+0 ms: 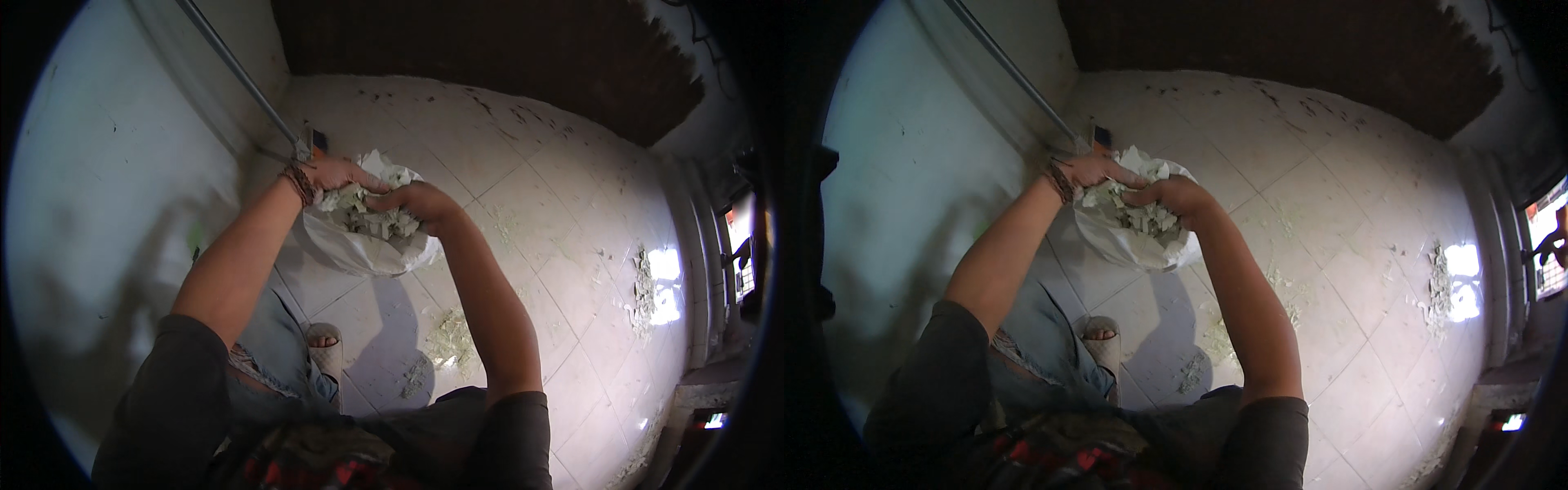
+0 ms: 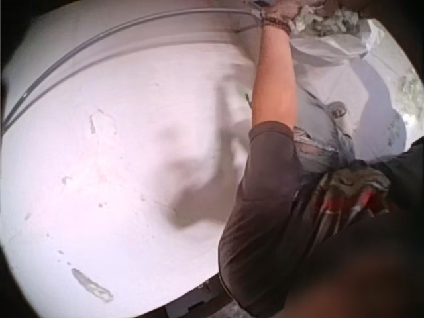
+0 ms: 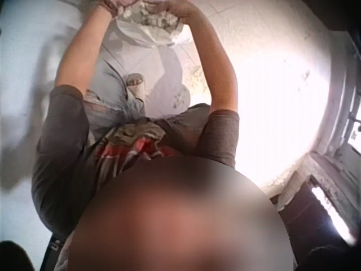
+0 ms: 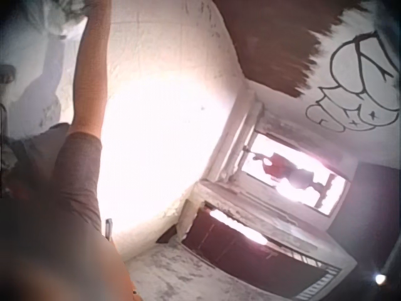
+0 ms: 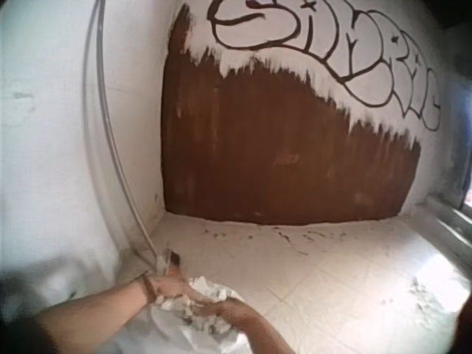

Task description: The person sweeps debris on a tiled floor using a broom, then sits and gathers the debris by hand into a white sack. Another person sweeps nearby. The camera wearer continues to pick up debris and place it into the sack.

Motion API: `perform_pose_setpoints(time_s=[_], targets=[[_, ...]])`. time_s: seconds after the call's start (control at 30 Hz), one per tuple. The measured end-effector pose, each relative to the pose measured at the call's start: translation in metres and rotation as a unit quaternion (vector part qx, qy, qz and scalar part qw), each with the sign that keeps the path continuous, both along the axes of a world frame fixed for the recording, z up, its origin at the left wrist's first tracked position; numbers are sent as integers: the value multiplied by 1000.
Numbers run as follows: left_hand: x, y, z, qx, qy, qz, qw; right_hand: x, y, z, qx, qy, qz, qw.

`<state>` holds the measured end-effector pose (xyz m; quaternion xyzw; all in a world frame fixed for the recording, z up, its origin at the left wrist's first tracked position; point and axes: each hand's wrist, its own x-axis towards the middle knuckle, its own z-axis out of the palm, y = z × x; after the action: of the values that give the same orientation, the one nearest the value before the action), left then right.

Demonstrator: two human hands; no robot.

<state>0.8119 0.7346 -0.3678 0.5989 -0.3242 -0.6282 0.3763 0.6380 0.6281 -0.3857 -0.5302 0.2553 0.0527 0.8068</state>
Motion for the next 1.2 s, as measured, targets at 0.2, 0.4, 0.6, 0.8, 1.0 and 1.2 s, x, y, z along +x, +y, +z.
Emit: perform_pose_setpoints(time_s=[0.2, 0.4, 0.6, 0.8, 1.0, 1.2], targets=[[23, -3, -51, 133, -63, 37, 988, 31, 8, -36, -92, 119, -111, 982], [24, -4, -56, 122, -51, 29, 991, 28, 5, -54, -197, 80, -132, 968], [29, -9, -57, 34, -123, 11, 992, 15, 10, -63, -651, 180, -7, 737], [32, -5, -49, -86, -506, -16, 858, 7, 17, -49, -727, 123, 56, 673], [51, 5, -61, -297, -604, 19, 740, -6, -4, -79, -820, 14, -80, 566], [82, 53, -57, -206, -452, -96, 863, 31, 6, -82, -696, 139, 109, 696]])
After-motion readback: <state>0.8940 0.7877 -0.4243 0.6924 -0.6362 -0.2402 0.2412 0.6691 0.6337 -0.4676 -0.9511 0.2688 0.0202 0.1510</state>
